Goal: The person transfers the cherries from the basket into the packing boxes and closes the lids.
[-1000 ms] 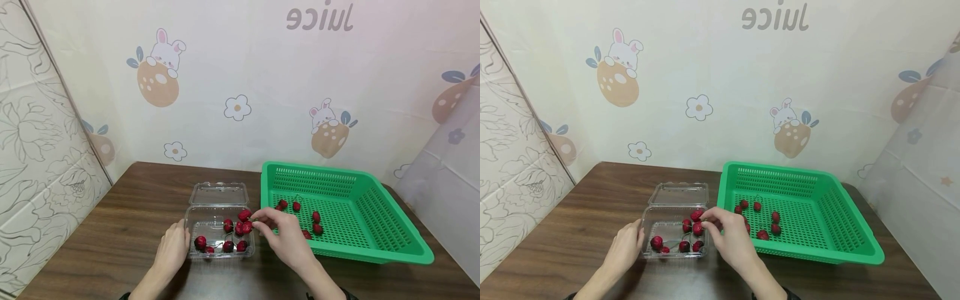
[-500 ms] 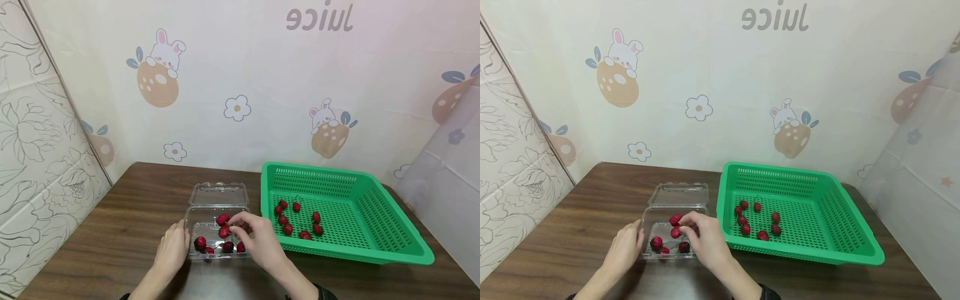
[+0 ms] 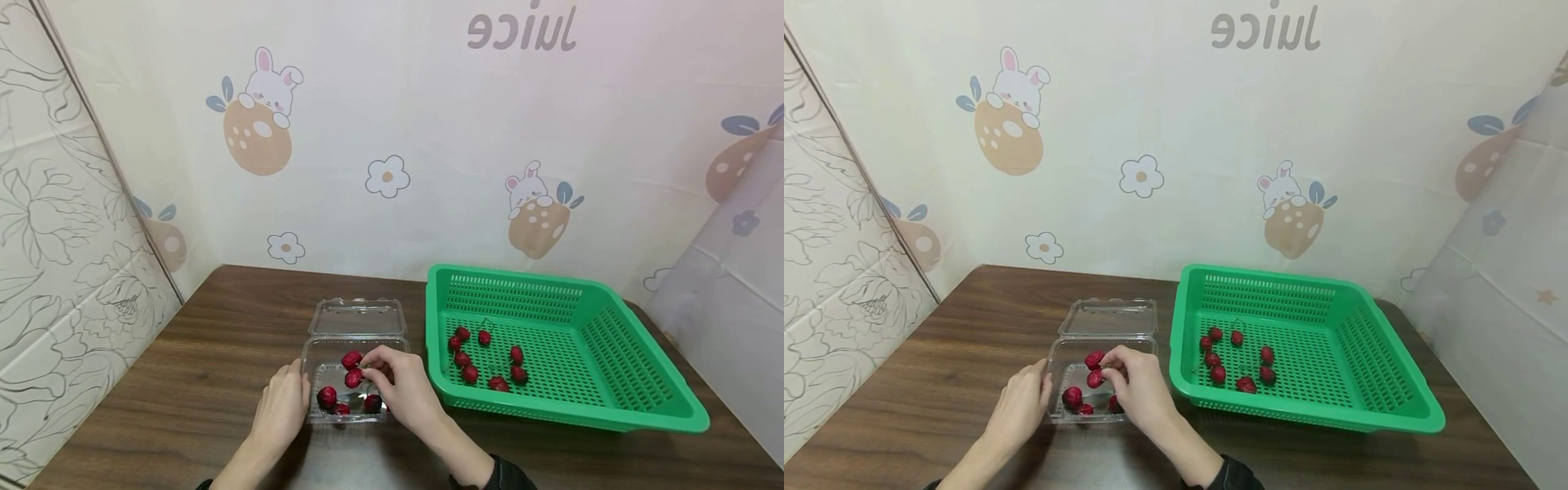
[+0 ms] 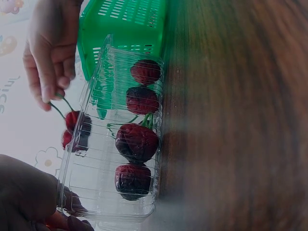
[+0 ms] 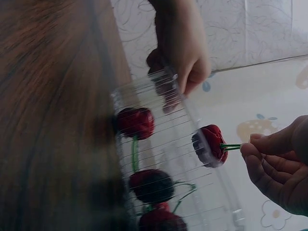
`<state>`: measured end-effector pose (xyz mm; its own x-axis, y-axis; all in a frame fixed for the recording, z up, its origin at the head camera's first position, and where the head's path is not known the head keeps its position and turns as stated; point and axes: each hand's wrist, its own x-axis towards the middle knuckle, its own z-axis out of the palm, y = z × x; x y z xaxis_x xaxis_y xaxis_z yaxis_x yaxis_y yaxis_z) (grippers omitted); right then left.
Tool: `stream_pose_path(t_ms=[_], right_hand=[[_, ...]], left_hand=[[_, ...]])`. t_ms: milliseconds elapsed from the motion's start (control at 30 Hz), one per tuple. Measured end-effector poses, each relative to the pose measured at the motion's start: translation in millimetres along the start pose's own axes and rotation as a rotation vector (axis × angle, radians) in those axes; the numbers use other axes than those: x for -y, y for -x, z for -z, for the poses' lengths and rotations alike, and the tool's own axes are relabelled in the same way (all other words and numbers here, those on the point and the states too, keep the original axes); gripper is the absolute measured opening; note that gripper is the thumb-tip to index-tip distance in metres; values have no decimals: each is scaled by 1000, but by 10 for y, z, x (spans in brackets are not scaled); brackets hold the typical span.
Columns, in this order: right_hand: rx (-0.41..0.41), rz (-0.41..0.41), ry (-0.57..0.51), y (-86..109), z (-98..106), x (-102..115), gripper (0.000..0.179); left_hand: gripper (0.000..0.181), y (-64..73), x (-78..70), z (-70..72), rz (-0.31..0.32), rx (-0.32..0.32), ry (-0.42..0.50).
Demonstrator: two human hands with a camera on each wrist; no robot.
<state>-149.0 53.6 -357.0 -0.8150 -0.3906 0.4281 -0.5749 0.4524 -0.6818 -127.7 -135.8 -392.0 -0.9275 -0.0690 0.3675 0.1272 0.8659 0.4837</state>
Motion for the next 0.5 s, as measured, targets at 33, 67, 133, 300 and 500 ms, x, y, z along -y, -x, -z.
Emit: stream_pose_path(t_ms=[33,67,133,300,500], right_hand=[[5,-7,1,-4,-15,-13,5],[9,-14,2,-9,-29,-26,5],[17,-23,6,-15,-55,-53,5],[31,-35,19,-18,-102,-110,5],[49,-51,39,-20,-137,-158,5]], left_hand=[[12,0,-1,1,-1,-1,0],[10,0,-1,-2,-1,-3,0],[8,0,-3,-1,-2,-5,-1],[8,-3,-1,-1,0,0,-3],[10,-3,-3,-9,0,-1,-3]])
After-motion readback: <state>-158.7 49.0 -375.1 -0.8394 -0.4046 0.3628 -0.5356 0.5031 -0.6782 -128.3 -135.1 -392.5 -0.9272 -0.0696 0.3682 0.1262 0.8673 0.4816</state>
